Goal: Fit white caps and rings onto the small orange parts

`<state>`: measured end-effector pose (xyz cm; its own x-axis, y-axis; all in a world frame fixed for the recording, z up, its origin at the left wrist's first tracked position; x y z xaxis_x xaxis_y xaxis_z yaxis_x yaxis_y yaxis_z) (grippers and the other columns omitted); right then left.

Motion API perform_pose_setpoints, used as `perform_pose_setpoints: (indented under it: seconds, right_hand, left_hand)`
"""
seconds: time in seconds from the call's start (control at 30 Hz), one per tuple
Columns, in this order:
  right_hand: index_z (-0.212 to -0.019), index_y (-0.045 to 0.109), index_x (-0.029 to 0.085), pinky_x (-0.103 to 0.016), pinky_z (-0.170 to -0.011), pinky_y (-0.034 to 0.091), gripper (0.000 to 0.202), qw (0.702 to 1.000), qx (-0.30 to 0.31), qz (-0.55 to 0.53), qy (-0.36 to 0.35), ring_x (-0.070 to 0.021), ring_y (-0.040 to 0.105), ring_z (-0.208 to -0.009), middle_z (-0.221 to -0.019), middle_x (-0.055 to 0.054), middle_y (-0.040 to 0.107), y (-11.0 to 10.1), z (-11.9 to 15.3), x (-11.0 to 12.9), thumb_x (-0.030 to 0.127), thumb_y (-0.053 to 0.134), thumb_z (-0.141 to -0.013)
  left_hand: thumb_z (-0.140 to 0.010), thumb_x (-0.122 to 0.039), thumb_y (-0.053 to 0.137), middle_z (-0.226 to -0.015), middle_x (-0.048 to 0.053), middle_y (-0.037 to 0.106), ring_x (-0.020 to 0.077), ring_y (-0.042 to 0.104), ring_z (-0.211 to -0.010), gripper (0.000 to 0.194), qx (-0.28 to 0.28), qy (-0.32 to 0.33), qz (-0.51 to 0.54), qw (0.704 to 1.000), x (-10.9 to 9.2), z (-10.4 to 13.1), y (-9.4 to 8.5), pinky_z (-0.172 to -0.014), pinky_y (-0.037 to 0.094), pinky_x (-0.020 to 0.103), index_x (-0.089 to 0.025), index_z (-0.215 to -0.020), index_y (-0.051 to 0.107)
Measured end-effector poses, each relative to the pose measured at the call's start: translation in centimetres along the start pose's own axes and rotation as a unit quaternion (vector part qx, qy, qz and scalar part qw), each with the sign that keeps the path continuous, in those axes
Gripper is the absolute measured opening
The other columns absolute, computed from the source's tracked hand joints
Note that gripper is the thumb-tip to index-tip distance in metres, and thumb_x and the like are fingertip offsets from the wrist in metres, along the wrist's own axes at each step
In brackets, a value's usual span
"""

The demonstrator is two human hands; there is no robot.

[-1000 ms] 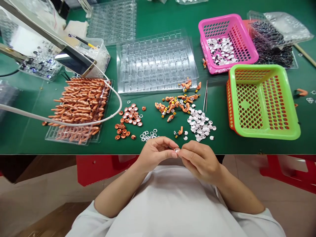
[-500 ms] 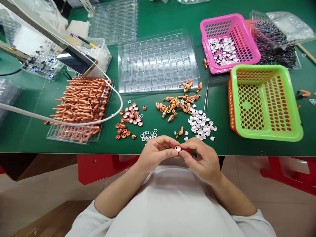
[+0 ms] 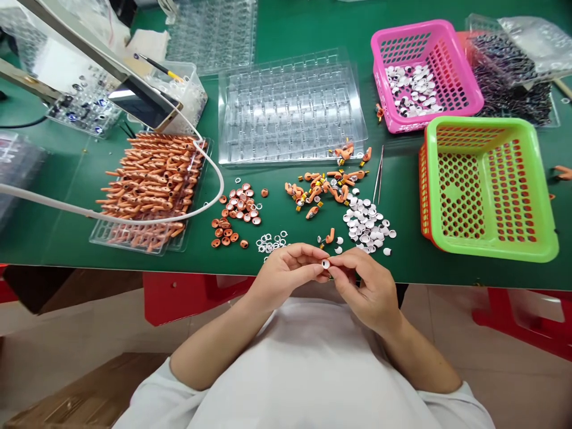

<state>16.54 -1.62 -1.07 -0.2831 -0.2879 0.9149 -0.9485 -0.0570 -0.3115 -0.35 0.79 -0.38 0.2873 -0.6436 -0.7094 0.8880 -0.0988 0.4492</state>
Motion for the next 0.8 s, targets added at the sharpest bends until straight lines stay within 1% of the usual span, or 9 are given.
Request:
perform_pose_setpoints:
  seconds: [0.13,0.23,0.3,0.37,0.47,0.53,0.63,0.8]
  right_hand:
    - [-0.100,0.063,0.019,-0.023,-0.053,0.043,0.017,1.000,0.002,0.001,0.009,-0.0116,0.055,-0.066,-0.079,-0.002,0.064,-0.1,-0.1,0.1,0.008,0.059,-0.087]
    - [-0.100,0.063,0.020,-0.023,-0.054,0.044,0.019,1.000,0.007,0.009,0.015,-0.0110,0.055,-0.065,-0.081,-0.002,0.065,-0.3,-0.2,0.2,0.008,0.058,-0.087]
    - [-0.101,0.063,0.020,-0.023,-0.053,0.044,0.019,1.000,0.014,0.014,0.015,-0.0108,0.055,-0.064,-0.081,-0.002,0.065,-0.4,-0.3,0.4,0.009,0.058,-0.087]
    - [-0.100,0.064,0.020,-0.023,-0.052,0.045,0.018,1.000,0.016,0.018,0.015,-0.0111,0.055,-0.064,-0.081,-0.002,0.065,-0.5,-0.4,0.5,0.010,0.058,-0.087]
    - [-0.097,0.065,0.021,-0.024,-0.054,0.046,0.016,0.999,0.019,0.021,0.024,-0.0119,0.055,-0.063,-0.077,-0.001,0.064,-0.6,-0.7,0.6,0.012,0.058,-0.087]
    - [-0.095,0.066,0.021,-0.024,-0.054,0.046,0.014,0.998,0.035,0.020,0.043,-0.0119,0.055,-0.061,-0.073,0.000,0.063,-0.7,-0.8,0.8,0.013,0.058,-0.087]
    - [-0.089,0.068,0.021,-0.023,-0.052,0.044,0.012,0.994,0.068,0.011,0.080,-0.0110,0.053,-0.058,-0.071,0.000,0.063,-1.0,-1.1,0.9,0.015,0.058,-0.086]
    - [-0.080,0.069,0.020,-0.021,-0.051,0.041,0.012,0.986,0.114,-0.014,0.120,-0.0091,0.052,-0.056,-0.069,0.002,0.064,-1.4,-1.4,0.8,0.013,0.060,-0.085]
  left_hand:
    - [-0.076,-0.015,0.076,-0.081,0.002,0.076,0.0116,0.072,-0.071,0.012,-0.009,0.029,-0.038,0.999,0.0,0.3,0.1,-0.070,0.061,0.020,-0.016,-0.088,0.075]
    - [-0.078,-0.018,0.075,-0.087,0.003,0.077,0.0142,0.073,-0.078,0.012,-0.028,0.076,-0.097,0.992,0.1,0.6,0.2,-0.073,0.062,0.022,-0.017,-0.090,0.075]
    - [-0.079,-0.018,0.074,-0.091,0.004,0.077,0.0161,0.073,-0.083,0.014,-0.041,0.117,-0.153,0.980,0.1,0.7,0.2,-0.078,0.061,0.024,-0.018,-0.092,0.076]
    - [-0.080,-0.018,0.072,-0.094,0.005,0.077,0.0170,0.073,-0.085,0.015,-0.040,0.158,-0.212,0.964,0.2,0.8,0.1,-0.080,0.060,0.025,-0.019,-0.095,0.076]
    - [-0.083,-0.017,0.068,-0.093,0.005,0.077,0.0168,0.072,-0.083,0.017,-0.015,0.205,-0.276,0.939,0.2,0.8,-0.2,-0.078,0.059,0.026,-0.021,-0.098,0.076]
    - [-0.085,-0.017,0.066,-0.090,0.005,0.077,0.0170,0.071,-0.081,0.018,0.003,0.227,-0.299,0.927,0.2,0.7,-0.4,-0.075,0.058,0.027,-0.022,-0.098,0.076]
    - [-0.086,-0.017,0.065,-0.087,0.005,0.076,0.0171,0.069,-0.077,0.019,0.020,0.240,-0.312,0.919,0.3,0.5,-0.8,-0.071,0.057,0.028,-0.024,-0.099,0.076]
    - [-0.086,-0.019,0.064,-0.084,0.005,0.076,0.0161,0.068,-0.073,0.019,0.042,0.231,-0.313,0.920,0.6,0.3,-1.4,-0.068,0.057,0.027,-0.025,-0.100,0.077]
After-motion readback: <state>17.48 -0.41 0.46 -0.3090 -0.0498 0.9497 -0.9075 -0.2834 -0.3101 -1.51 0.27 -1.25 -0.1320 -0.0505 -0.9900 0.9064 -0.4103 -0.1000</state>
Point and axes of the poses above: each hand's wrist, its own z-axis away from the middle knuckle, its own y-axis out of the palm, x = y × z, the point moved 1 cm from there along -z, towards the middle knuckle
